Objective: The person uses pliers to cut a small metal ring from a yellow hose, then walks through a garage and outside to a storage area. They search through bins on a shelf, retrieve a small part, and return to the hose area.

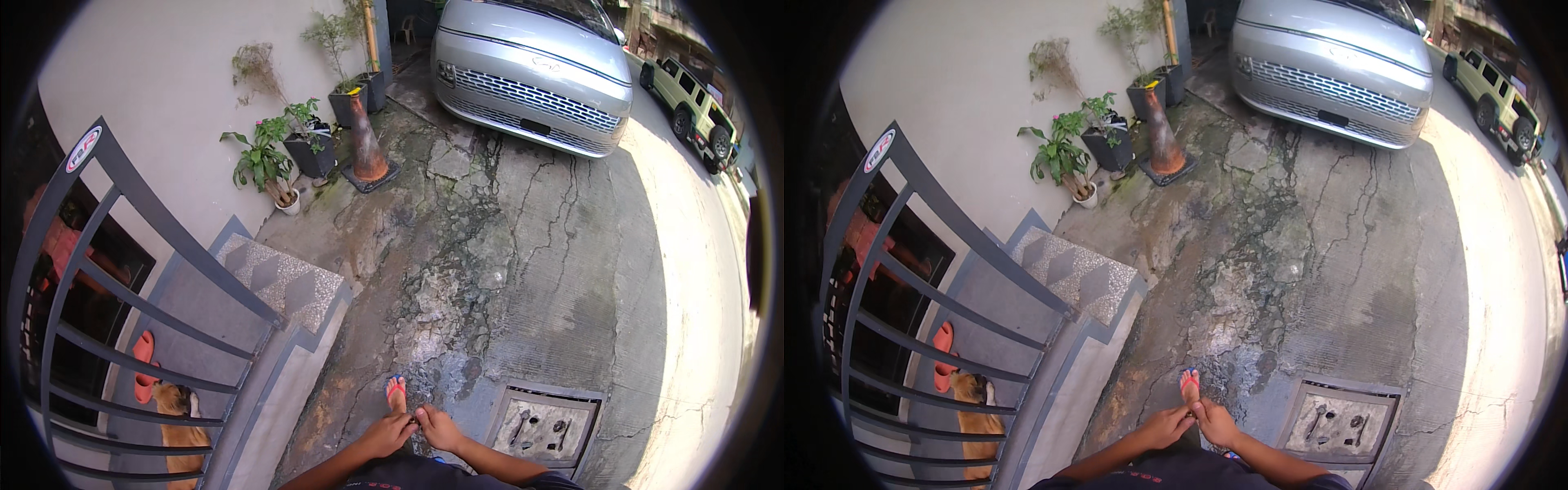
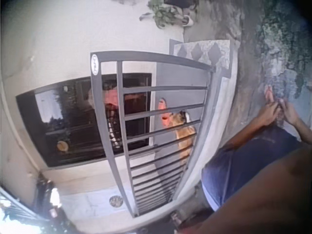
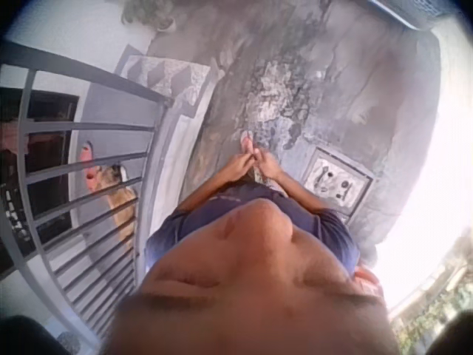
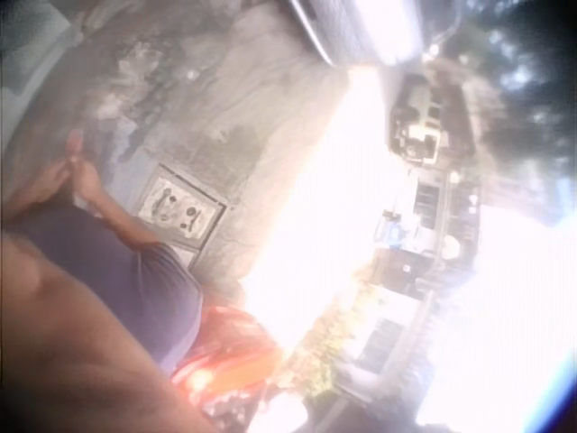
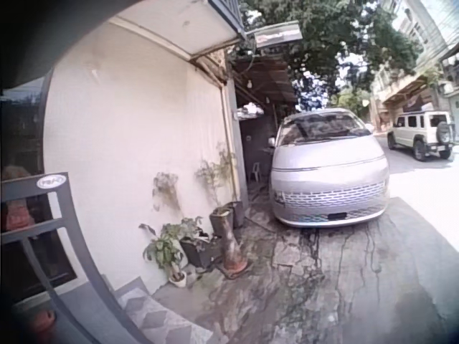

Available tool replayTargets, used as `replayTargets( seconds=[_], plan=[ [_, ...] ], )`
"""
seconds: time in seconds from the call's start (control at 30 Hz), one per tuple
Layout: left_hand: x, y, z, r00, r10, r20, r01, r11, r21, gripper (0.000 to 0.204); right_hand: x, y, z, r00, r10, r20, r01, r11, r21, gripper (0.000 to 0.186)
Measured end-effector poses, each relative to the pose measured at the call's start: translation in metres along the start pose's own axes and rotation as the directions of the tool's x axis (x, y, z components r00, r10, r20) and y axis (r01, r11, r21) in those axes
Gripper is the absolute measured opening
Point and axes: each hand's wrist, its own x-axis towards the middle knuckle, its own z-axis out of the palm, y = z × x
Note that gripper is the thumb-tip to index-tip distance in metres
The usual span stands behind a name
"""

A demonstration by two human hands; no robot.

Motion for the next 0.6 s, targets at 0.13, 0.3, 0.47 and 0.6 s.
replayTargets(
  seconds=[0.13, 0.3, 0.47, 0.6],
  plan=[
    [0.078, -0.014, -0.057, 0.995, -0.001, 0.099, 0.013, 0.992, -0.127, 0.033, 0.076, -0.041, -0.037, 0.993, -0.061, -0.096, 0.055, 0.997, -0.058, 0.035],
    [0.198, 0.014, -0.099, 0.986, 0.010, 0.164, 0.054, 0.922, -0.383, 0.032, 0.147, -0.058, -0.105, 0.937, -0.095, -0.337, 0.057, 0.991, -0.121, 0.032],
    [0.292, 0.018, -0.056, 0.924, 0.053, 0.378, 0.264, 0.626, -0.734, 0.038, 0.173, -0.042, -0.185, 0.877, -0.121, -0.464, 0.065, 0.989, -0.135, 0.031],
    [0.367, 0.047, -0.073, 0.879, 0.086, 0.468, 0.276, 0.709, -0.648, 0.037, 0.189, -0.035, -0.239, 0.848, -0.050, -0.528, 0.021, 0.998, -0.060, 0.029]
  ],
)
